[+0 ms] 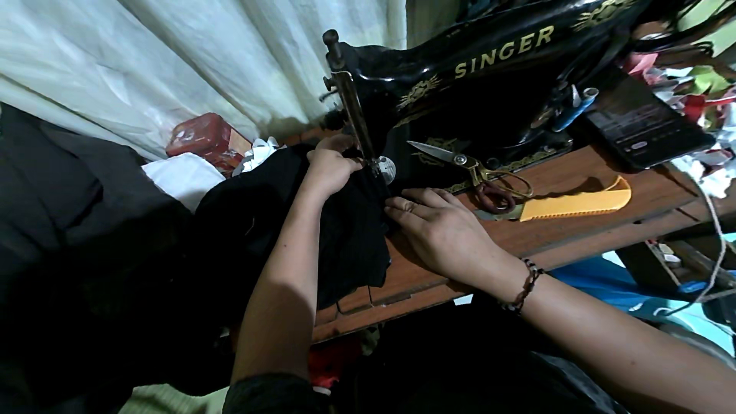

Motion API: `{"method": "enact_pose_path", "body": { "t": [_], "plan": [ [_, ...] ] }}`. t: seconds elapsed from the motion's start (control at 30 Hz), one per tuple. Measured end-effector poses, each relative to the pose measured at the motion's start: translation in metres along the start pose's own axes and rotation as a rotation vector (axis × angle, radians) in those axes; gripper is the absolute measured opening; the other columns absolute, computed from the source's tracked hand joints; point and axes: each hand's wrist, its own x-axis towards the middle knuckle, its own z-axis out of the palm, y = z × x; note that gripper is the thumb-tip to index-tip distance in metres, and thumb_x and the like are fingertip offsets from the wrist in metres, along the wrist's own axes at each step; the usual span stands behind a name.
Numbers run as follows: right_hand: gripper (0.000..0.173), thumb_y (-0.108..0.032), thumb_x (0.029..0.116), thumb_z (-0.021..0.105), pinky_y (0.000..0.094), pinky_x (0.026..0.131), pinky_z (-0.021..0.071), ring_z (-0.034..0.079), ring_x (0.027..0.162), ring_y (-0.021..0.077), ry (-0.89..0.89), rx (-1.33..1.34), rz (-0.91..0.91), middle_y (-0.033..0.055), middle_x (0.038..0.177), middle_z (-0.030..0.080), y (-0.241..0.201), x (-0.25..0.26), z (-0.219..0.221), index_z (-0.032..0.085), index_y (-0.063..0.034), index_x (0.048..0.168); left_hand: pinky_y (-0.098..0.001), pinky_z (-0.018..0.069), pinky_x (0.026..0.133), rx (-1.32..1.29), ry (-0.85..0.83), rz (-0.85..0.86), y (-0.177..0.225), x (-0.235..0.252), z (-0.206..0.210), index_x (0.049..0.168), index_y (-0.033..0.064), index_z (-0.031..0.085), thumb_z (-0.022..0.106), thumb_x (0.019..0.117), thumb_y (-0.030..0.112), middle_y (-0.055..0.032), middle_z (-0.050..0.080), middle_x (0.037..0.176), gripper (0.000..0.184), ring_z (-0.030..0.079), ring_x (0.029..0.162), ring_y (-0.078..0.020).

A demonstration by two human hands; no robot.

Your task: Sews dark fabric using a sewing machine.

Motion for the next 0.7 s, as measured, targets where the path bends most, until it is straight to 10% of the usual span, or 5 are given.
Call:
{"method": "enact_pose_path", "body": {
  "t": [0.7],
  "plan": [
    [0.036, -0.025, 0.1007, 0.052, 0.0500, 0.101, 0.0469, 0.059, 0.127, 0.0257, -0.029, -0.048, 0.040, 0.0042, 0.138, 0.065, -0.002, 0.011, 0.003, 0.070, -0.0102, 0.129, -0.0641, 0.0217, 0.116, 0.132, 0.019, 0.078, -0.005, 0.013, -0.001, 0.130, 0.0102, 0.069, 0.068, 0.0960, 0.013, -0.0071, 0.067, 0.130, 0.034, 0.053, 0.132, -0.0208]
  ]
}}
